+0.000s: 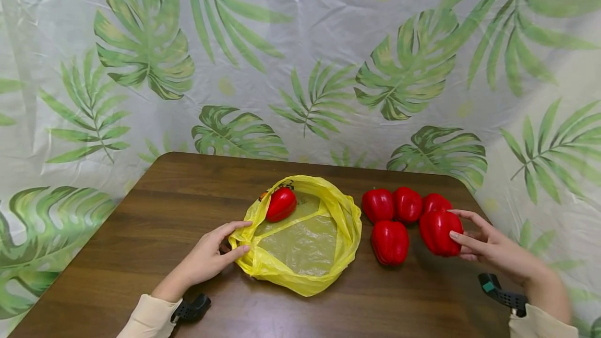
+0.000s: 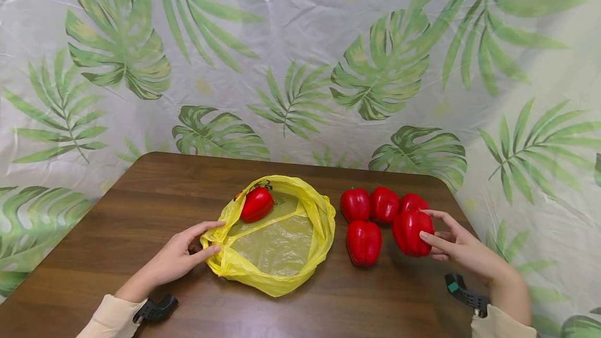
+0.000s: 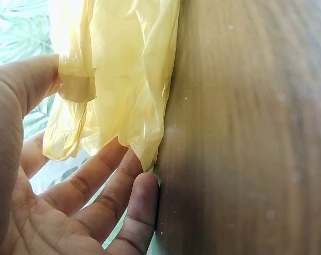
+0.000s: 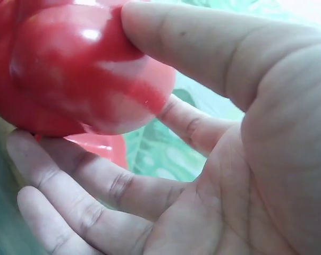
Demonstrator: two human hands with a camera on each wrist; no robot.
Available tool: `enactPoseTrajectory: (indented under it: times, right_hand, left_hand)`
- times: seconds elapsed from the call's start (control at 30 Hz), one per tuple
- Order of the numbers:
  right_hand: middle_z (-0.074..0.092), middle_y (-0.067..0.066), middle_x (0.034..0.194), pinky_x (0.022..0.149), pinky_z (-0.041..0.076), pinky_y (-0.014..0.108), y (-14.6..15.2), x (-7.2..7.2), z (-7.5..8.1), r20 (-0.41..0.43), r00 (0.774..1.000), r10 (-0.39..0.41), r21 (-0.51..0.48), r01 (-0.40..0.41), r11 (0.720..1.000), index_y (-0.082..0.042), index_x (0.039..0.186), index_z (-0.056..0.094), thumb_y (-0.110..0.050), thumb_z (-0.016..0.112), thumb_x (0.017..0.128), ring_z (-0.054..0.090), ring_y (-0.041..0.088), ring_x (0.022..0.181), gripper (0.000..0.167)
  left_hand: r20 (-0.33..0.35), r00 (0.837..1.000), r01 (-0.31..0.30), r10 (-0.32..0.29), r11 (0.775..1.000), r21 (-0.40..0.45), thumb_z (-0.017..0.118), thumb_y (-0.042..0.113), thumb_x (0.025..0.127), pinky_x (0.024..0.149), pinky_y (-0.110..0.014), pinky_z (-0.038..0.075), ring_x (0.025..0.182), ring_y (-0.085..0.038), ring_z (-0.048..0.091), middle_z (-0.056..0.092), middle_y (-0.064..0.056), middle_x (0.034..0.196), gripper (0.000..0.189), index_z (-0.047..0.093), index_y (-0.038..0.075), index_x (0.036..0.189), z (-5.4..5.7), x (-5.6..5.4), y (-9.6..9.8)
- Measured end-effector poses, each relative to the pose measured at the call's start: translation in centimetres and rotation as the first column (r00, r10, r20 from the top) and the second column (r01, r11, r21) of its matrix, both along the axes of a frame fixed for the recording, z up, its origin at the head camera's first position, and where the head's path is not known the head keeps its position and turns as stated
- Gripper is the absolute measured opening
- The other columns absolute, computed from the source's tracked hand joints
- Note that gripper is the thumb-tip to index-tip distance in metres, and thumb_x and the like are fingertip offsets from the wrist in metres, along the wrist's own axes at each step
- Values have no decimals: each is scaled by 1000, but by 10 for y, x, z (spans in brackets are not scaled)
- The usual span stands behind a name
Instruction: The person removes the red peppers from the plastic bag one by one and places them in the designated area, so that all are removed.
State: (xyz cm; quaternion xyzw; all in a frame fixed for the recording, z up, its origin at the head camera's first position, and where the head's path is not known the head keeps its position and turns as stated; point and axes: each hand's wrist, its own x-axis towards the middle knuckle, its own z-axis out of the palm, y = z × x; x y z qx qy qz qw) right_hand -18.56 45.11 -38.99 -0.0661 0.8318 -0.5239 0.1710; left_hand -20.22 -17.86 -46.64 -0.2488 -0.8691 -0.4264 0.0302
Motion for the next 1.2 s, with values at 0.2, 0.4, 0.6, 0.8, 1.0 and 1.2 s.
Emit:
enactPoseTrajectory:
  times: [0.2, 0.4, 0.6, 0.8, 1.0, 1.2]
  right_hand:
    - [73, -6, 118, 89, 62, 28, 1, -1, -9, 57, 998, 40, -37, -38, 999, -57, 137, 36, -17, 45, 116, 77, 16, 102, 46]
    - [69, 1, 125, 92, 61, 29, -4, -3, -11, 107, 993, 46, 11, -47, 999, -54, 142, 33, -22, 47, 116, 75, 19, 107, 44]
    - [61, 10, 138, 94, 60, 32, -11, -7, -15, 132, 991, 27, 56, -35, 998, -36, 157, 27, -25, 52, 115, 72, 23, 114, 50]
    - [62, 4, 132, 93, 61, 33, -15, -10, -18, 131, 990, 44, 56, -52, 997, -37, 151, 30, -24, 53, 114, 71, 24, 111, 46]
    - [63, 4, 122, 92, 60, 33, -20, -12, -20, 144, 988, 61, 55, -70, 996, -40, 145, 33, -24, 54, 113, 71, 21, 105, 42]
    - [62, 4, 103, 85, 60, 32, -24, -13, -19, 163, 986, 41, 87, -56, 995, -41, 143, 34, -27, 57, 112, 65, 17, 91, 40]
  left_hand:
    - [-5, 1000, -4, 4, 1000, -1, 76, 29, 102, 73, -24, 58, 88, -1, 62, 67, -13, 145, 49, 63, 18, 149, 0, 0, 0]
    - [7, 1000, -7, 7, 1000, -1, 75, 29, 103, 72, -24, 57, 86, -2, 62, 67, -13, 146, 50, 62, 18, 149, 1, 0, 0]
    - [-3, 1000, -8, 8, 1000, -5, 75, 30, 103, 74, -24, 58, 90, -2, 63, 67, -12, 147, 50, 62, 19, 150, -1, 0, 0]
    - [4, 1000, -2, 2, 1000, -3, 75, 30, 103, 72, -24, 57, 86, -1, 62, 67, -13, 146, 50, 62, 18, 150, 1, 0, 0]
    - [23, 1000, 1, -1, 1000, 2, 75, 30, 103, 70, -25, 57, 82, -2, 63, 67, -14, 145, 50, 61, 18, 150, 1, 0, 0]
    - [55, 998, 0, 0, 1000, 3, 74, 32, 103, 68, -25, 56, 78, -3, 64, 66, -15, 146, 51, 61, 20, 151, 0, 0, -1]
